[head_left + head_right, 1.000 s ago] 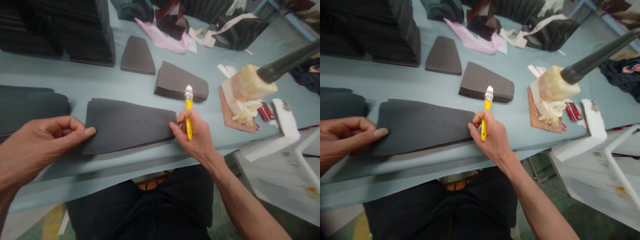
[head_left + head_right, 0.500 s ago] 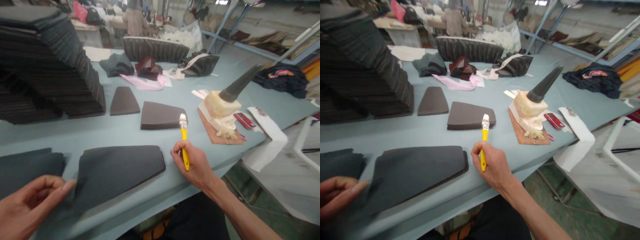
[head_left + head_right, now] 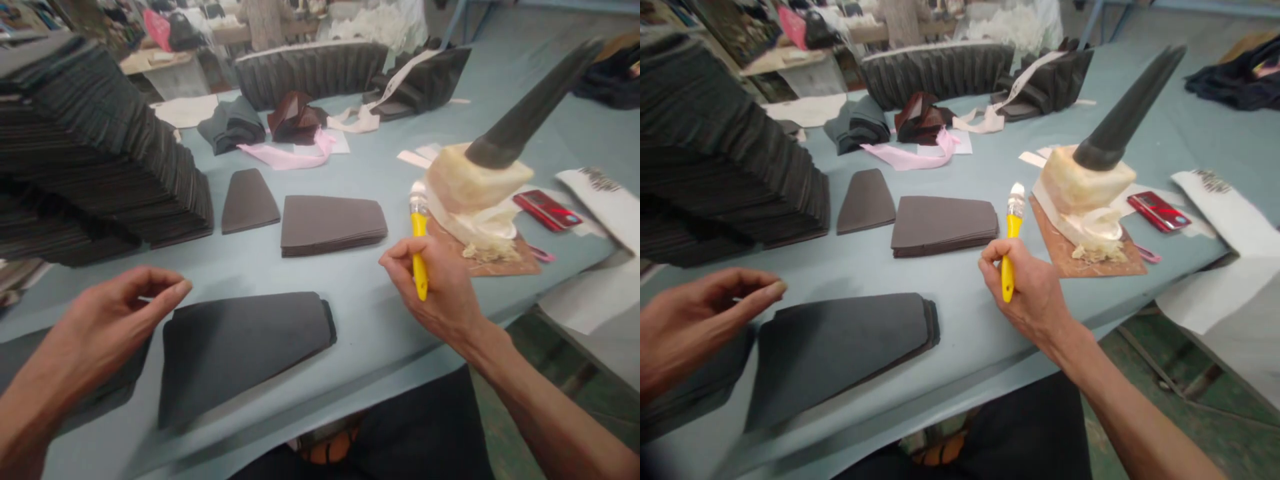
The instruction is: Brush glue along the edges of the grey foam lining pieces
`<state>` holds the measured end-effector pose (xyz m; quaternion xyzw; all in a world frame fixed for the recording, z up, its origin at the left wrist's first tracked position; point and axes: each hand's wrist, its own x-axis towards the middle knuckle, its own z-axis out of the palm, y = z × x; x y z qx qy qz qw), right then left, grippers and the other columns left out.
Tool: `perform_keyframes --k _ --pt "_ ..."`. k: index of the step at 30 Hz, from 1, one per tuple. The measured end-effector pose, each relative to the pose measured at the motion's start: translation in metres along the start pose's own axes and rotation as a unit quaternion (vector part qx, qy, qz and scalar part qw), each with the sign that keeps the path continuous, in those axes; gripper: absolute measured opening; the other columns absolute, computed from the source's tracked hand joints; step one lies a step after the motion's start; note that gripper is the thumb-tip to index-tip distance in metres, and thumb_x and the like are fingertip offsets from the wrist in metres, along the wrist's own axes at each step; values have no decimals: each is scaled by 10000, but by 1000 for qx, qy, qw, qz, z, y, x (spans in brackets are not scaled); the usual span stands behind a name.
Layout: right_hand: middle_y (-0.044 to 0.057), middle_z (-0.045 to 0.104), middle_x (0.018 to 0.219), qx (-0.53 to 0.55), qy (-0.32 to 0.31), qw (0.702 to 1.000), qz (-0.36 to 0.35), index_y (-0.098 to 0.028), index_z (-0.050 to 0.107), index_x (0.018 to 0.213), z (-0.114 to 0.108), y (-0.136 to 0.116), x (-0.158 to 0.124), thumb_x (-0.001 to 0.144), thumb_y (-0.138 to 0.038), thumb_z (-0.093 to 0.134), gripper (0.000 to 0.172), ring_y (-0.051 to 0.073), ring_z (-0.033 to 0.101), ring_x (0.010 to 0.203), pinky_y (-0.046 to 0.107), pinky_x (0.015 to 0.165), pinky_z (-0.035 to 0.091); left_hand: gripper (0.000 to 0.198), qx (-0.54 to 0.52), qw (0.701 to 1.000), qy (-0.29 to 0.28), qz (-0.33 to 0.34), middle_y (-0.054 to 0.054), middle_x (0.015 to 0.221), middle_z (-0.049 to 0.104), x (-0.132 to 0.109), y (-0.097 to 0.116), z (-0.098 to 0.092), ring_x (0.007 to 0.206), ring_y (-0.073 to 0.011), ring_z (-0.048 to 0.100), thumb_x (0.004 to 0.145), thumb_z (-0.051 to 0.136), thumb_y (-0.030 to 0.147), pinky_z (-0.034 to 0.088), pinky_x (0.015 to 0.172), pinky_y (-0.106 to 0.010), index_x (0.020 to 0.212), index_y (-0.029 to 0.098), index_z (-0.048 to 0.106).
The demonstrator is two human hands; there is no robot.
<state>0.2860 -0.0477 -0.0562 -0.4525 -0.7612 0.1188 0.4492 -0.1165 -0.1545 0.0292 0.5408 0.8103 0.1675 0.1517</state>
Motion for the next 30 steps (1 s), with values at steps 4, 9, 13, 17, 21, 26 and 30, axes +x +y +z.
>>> perform_keyframes --k 4,9,13,17,21,26,30 --pt "14 749 846 30 -9 999 29 -239 656 1027 -2 4 12 1052 -374 628 141 136 623 625 285 630 497 501 2 998 -56 11 15 881 766 27 33 0 772 -193 638 846 719 720 474 679 -233 998 244 755" --pt "-9 723 793 143 3 989 28 -253 643 1214 -3 5 33 1133 -573 508 356 141 578 589 318 613 480 489 4 987 -107 119 -6 917 768 61 68 16 705 -165 582 872 698 697 453 620 -213 1008 233 773" --pt "8 650 778 181 30 982 33 -285 707 1292 -3 -1 50 1061 -769 490 579 163 608 628 329 573 427 452 30 972 -116 201 -2 1013 775 79 92 25 877 -159 631 942 677 629 428 702 -173 1126 231 786" --pt "78 694 1094 186 94 976 57 -266 775 1242 1 -4 62 1047 -759 516 590 156 667 744 312 550 412 423 34 964 -132 229 16 1091 779 91 103 25 948 -140 657 985 642 577 450 799 -160 1193 232 770" --pt "77 724 921 228 152 958 81 -237 784 1053 7 -3 72 1090 -650 559 472 169 652 648 318 533 430 407 14 961 -110 253 0 1020 785 99 101 29 879 -160 661 954 653 584 447 718 -188 1128 242 791" --pt "25 664 690 283 153 935 148 -243 748 940 17 7 89 960 -713 730 470 148 535 515 303 463 433 352 -26 940 -103 323 -31 1139 798 109 94 48 978 -214 730 1013 614 568 532 806 -264 1120 275 777" --pt "-34 552 613 306 137 929 154 -223 732 940 32 19 105 985 -736 677 518 106 479 495 247 455 415 311 -21 909 -80 408 -28 1326 765 110 98 62 1211 -207 730 1099 543 498 545 1103 -315 1225 293 740"
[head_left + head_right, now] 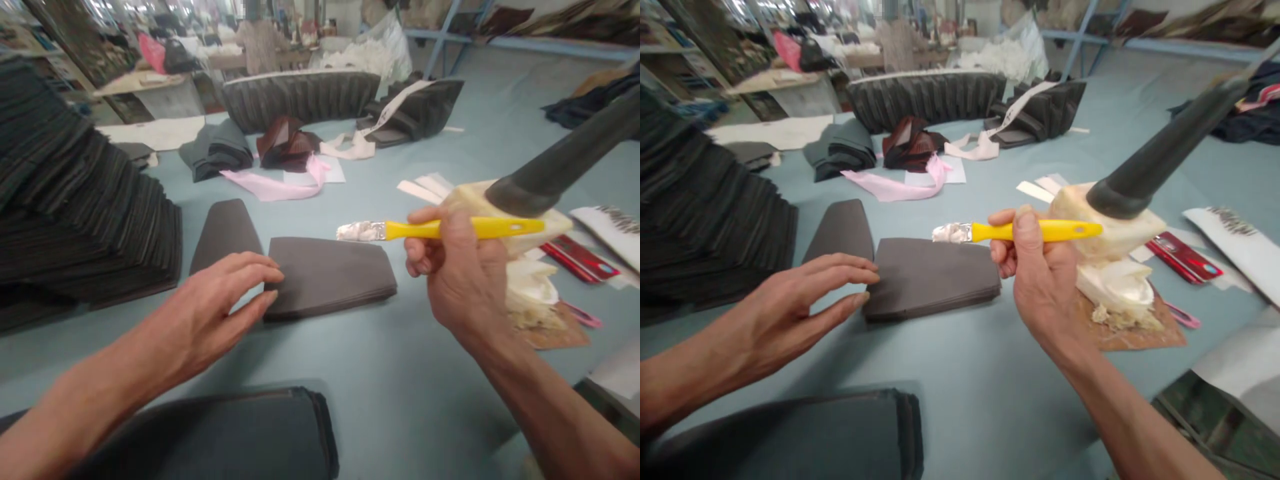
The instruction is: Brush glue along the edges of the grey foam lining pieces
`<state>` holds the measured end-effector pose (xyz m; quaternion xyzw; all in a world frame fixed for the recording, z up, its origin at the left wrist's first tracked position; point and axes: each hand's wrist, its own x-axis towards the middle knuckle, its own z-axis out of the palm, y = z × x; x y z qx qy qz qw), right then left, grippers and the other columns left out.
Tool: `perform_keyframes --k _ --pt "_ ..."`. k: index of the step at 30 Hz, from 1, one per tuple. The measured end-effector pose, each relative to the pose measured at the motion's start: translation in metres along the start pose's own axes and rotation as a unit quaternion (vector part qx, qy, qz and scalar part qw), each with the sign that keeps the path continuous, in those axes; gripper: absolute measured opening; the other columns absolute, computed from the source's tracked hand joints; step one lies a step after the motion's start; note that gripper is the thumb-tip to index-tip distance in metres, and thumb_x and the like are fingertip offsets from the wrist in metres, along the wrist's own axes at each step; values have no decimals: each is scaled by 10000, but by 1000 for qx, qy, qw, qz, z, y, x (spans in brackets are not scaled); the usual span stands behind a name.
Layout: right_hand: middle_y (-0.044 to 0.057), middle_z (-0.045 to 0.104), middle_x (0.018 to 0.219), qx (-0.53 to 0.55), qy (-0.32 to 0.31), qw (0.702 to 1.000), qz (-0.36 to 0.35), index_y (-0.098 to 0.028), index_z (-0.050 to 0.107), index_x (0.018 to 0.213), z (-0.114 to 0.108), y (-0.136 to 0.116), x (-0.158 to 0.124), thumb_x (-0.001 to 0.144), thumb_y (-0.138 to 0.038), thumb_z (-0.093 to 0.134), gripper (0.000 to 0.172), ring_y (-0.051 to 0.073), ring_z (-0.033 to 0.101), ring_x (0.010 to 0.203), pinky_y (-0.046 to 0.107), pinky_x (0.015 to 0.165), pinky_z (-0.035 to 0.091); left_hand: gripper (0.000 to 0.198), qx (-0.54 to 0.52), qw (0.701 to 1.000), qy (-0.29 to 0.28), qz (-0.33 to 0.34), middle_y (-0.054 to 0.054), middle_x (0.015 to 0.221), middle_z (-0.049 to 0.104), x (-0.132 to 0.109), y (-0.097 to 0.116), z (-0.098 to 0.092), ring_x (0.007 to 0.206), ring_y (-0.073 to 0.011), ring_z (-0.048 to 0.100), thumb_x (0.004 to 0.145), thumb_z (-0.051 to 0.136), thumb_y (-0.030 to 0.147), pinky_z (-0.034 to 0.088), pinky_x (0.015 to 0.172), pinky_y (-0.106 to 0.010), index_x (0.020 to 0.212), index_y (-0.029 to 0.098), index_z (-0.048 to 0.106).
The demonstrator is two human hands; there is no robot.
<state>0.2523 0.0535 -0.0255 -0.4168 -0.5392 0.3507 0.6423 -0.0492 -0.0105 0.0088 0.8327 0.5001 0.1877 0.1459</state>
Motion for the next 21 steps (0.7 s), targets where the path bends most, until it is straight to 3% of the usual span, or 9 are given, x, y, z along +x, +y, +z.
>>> perform_keyframes --k 2,5,8,14,21 --pt "-50 512 606 0 -15 1000 8 -222 715 947 8 6 8 992 -757 649 542 96 457 492 235 452 394 297 18 999 0 45 -36 1363 753 5 5 7 1236 -194 728 1124 512 439 549 1127 -322 1269 285 720" --pt "-61 468 600 -18 -57 998 30 -220 691 939 24 10 19 984 -807 613 593 92 430 487 238 440 354 302 47 994 -7 94 -72 1349 753 15 10 17 1174 -201 740 1139 449 339 594 1045 -348 1264 241 705" --pt "-58 479 610 -19 -104 994 40 -213 671 914 41 13 29 962 -841 614 632 89 427 508 245 462 343 303 74 991 -17 113 -93 1316 755 24 9 28 1136 -227 733 1128 428 292 620 986 -381 1227 216 704" --pt "-49 516 622 -17 -185 981 49 -199 654 864 70 20 55 908 -873 653 676 84 420 536 256 479 314 251 69 995 -20 62 -69 1228 755 25 5 45 1053 -218 699 1069 464 214 625 914 -350 1083 240 713" --pt "-60 461 620 -12 -268 963 25 -189 662 847 96 28 70 902 -863 672 676 88 408 565 267 542 366 282 62 997 -30 21 -57 1136 748 20 14 50 1013 -229 666 1008 474 142 620 871 -329 1064 261 723"
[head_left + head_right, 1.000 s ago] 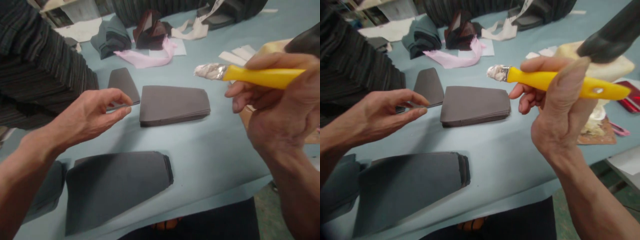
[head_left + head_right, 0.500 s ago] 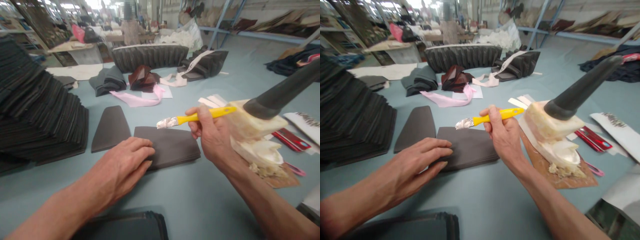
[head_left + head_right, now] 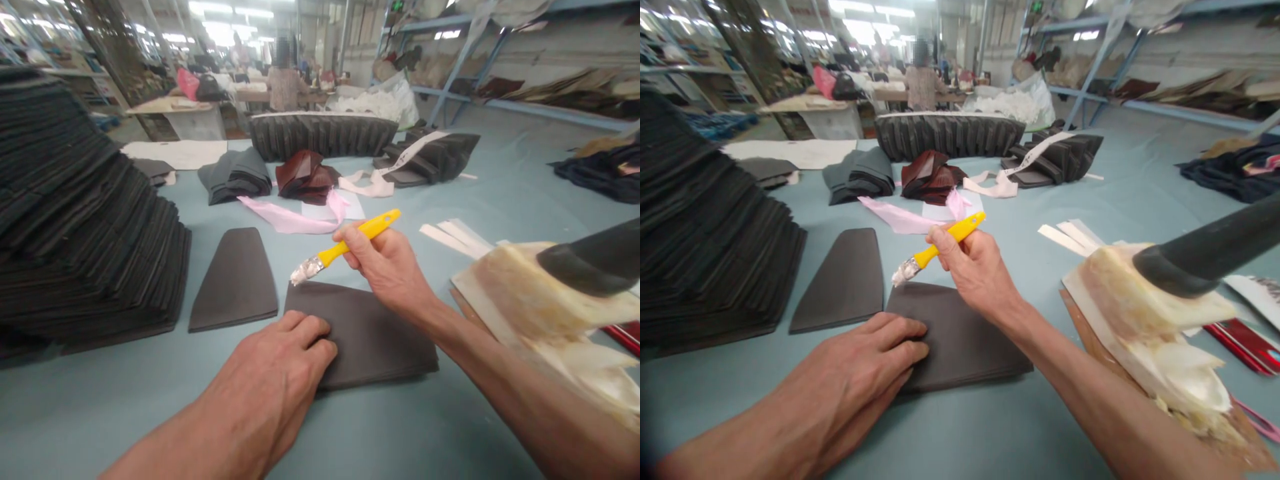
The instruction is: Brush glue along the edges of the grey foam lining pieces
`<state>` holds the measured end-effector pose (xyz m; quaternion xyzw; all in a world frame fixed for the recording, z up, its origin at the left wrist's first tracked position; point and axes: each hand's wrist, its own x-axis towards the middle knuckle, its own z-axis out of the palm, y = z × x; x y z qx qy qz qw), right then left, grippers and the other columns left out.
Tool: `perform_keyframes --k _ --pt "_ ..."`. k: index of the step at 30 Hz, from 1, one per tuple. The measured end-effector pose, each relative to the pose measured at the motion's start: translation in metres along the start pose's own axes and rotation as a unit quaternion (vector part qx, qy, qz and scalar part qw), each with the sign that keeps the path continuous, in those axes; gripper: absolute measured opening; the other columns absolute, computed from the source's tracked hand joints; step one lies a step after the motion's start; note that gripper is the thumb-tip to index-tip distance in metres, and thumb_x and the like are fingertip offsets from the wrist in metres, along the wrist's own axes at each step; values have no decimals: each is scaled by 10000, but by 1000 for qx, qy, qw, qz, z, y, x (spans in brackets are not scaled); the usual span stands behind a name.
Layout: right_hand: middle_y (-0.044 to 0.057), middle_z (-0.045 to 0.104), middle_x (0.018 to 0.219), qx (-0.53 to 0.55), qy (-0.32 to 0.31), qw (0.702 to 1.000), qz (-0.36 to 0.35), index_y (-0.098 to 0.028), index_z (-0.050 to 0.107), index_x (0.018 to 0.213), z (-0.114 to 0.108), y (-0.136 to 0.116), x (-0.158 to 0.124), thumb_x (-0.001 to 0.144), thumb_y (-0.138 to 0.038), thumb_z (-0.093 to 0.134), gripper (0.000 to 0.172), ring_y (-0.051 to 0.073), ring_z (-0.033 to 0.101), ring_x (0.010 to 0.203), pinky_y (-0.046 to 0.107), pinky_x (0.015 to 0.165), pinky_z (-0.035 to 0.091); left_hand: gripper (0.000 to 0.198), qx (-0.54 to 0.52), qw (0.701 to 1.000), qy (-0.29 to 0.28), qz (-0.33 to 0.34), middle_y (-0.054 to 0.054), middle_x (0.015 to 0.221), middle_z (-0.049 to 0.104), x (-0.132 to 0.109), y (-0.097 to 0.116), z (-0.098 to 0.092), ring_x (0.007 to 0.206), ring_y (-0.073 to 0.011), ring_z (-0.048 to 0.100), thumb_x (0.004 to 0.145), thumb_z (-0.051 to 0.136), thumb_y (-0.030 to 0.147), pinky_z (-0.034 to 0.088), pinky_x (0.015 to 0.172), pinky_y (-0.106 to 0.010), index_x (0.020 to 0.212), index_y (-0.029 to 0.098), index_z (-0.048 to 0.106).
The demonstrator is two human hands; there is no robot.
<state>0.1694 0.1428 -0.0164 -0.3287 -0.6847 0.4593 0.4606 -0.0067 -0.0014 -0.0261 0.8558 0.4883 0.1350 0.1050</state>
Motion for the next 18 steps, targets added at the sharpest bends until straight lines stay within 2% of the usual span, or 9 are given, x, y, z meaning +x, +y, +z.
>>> perform_keyframes --k 3,8,13,18 --pt "-61 463 630 10 -18 1000 -22 -183 672 850 7 4 6 911 -836 689 656 82 404 576 265 545 345 294 5 1000 14 -3 -61 1106 746 -1 -1 3 1021 -230 660 1004 476 149 624 910 -332 1098 262 731" --pt "-54 500 645 -3 -40 998 -45 -154 743 949 7 9 11 969 -763 683 612 82 408 577 271 535 318 279 -12 1000 -13 9 -63 1154 743 -1 -4 4 1047 -222 657 1014 483 183 627 971 -339 1124 247 731" --pt "-50 509 652 -12 -50 997 -54 -164 736 938 2 12 13 975 -751 687 590 88 418 590 273 552 329 259 -11 1000 -1 -16 -50 1162 749 -2 3 -3 1114 -231 669 1033 503 188 609 1029 -349 1113 263 738" --pt "-52 510 670 2 -68 996 -61 -167 714 940 1 18 13 999 -709 690 545 87 421 601 271 559 332 322 -16 1000 16 -1 -58 1177 747 -2 1 -1 1083 -223 676 1071 432 208 614 1015 -354 1146 260 741"
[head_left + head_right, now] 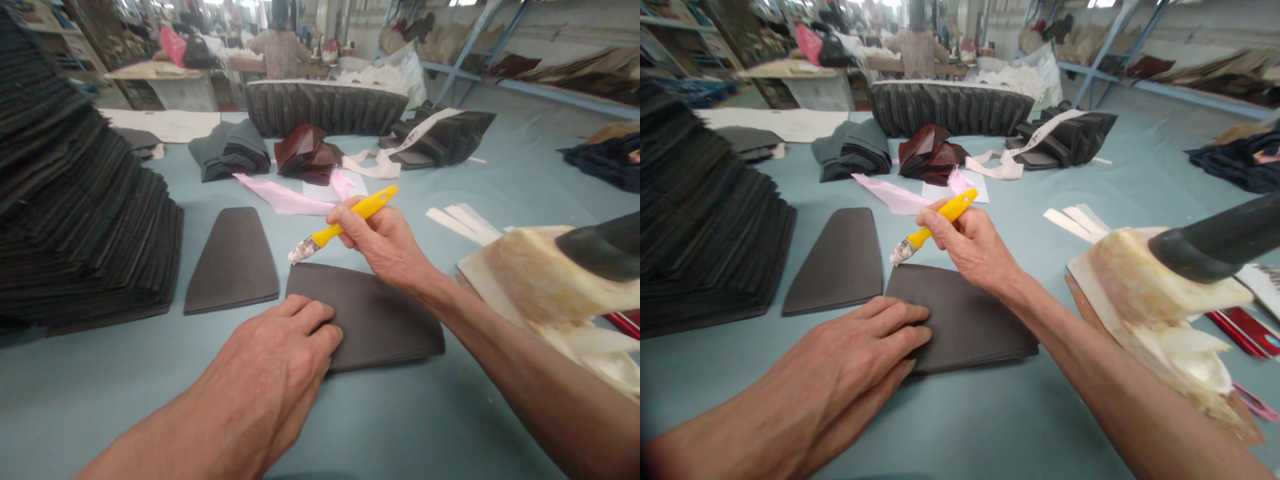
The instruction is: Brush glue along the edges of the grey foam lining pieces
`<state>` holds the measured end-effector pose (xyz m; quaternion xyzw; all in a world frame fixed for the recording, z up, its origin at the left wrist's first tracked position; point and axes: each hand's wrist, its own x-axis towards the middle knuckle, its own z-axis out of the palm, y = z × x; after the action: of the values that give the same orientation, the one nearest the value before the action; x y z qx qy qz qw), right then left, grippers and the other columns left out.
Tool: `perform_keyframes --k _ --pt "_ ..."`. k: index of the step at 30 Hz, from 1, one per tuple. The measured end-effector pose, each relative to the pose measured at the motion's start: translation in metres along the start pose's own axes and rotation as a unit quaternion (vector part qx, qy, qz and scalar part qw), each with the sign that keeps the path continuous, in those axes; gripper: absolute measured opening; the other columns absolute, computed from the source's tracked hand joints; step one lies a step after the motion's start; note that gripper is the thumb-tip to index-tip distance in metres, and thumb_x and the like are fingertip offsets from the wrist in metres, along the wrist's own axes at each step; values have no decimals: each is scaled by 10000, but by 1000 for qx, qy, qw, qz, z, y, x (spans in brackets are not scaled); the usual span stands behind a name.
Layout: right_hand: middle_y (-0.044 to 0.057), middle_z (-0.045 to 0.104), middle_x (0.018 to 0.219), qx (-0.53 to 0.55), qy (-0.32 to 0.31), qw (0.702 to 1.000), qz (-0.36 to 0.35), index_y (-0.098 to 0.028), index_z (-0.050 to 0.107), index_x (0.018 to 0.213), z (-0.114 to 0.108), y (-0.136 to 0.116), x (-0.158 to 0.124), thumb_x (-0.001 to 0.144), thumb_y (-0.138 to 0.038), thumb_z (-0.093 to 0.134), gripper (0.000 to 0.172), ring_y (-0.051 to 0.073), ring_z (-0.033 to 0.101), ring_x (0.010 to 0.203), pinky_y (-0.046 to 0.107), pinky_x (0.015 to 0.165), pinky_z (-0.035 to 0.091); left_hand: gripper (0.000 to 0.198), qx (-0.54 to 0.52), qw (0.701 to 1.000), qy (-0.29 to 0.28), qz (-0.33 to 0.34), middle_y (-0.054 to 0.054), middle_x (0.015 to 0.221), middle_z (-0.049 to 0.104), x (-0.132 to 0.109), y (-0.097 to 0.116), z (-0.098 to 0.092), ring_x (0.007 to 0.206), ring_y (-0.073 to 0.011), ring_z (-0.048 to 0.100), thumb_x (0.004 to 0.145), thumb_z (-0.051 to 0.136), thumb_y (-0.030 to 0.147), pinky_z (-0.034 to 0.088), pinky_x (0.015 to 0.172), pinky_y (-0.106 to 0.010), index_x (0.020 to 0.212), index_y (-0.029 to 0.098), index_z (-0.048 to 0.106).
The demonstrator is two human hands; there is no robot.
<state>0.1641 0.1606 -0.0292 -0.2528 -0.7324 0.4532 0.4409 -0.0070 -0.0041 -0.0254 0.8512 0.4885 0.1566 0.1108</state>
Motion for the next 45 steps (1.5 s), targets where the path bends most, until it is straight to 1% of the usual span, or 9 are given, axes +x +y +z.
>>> perform_keyframes --k 6,10,18,22,26,32,37,41,45 --pt "-52 500 681 12 -12 1000 -13 -166 702 960 0 6 0 991 -729 689 564 85 412 601 271 546 321 295 22 1000 13 19 -56 1121 753 1 -1 -1 1033 -206 684 1080 434 230 624 980 -338 1038 248 725" --pt "-51 490 680 3 -15 1000 -7 -171 685 946 -6 4 -2 1002 -718 682 550 85 413 602 271 543 318 341 43 999 -7 16 -51 1097 770 6 -1 -4 1020 -215 705 1091 398 234 649 942 -360 957 246 711" --pt "-33 512 692 -38 -16 999 -18 -184 664 847 -24 -2 -10 999 -747 663 583 89 426 617 276 551 332 385 30 999 -7 11 -55 1233 793 6 3 -16 1096 -223 743 1094 372 237 684 955 -391 1059 236 755" --pt "-40 502 674 -50 -11 999 -14 -180 672 860 -36 -7 -17 982 -761 674 594 89 409 607 277 569 352 344 30 999 15 42 -32 1237 801 6 -1 -16 1112 -214 769 1089 408 270 691 941 -377 1072 247 751" --pt "-43 509 673 -50 -13 999 -8 -170 694 910 -50 -10 -25 961 -762 701 593 90 424 610 273 574 362 305 43 996 38 68 7 1216 812 7 -8 -12 1070 -176 790 1082 469 316 689 894 -312 1125 279 768" --pt "-43 488 675 -75 -5 997 11 -179 683 874 -70 -17 -37 952 -797 680 623 90 400 605 276 545 320 315 44 994 91 49 34 1220 806 2 -16 0 1067 -150 779 1106 477 440 647 951 -251 1147 322 766" --pt "-37 493 689 -96 6 995 30 -189 676 865 -85 -27 -52 960 -783 687 601 101 392 613 296 558 311 268 19 997 60 37 30 1301 777 -4 -26 4 1137 -186 750 1069 565 470 614 1066 -291 1236 361 745" --pt "-28 518 707 -120 19 992 37 -196 653 820 -96 -31 -63 986 -750 678 579 107 407 638 303 574 322 276 12 998 58 33 26 1317 768 -5 -29 2 1155 -200 743 1062 562 489 617 1065 -298 1246 375 734" --pt "-35 496 689 -133 31 990 31 -196 666 829 -107 -32 -73 984 -754 677 580 106 382 629 298 559 297 265 6 999 31 26 34 1328 773 -3 -29 -3 1170 -220 745 1048 593 488 623 1058 -326 1242 394 748"
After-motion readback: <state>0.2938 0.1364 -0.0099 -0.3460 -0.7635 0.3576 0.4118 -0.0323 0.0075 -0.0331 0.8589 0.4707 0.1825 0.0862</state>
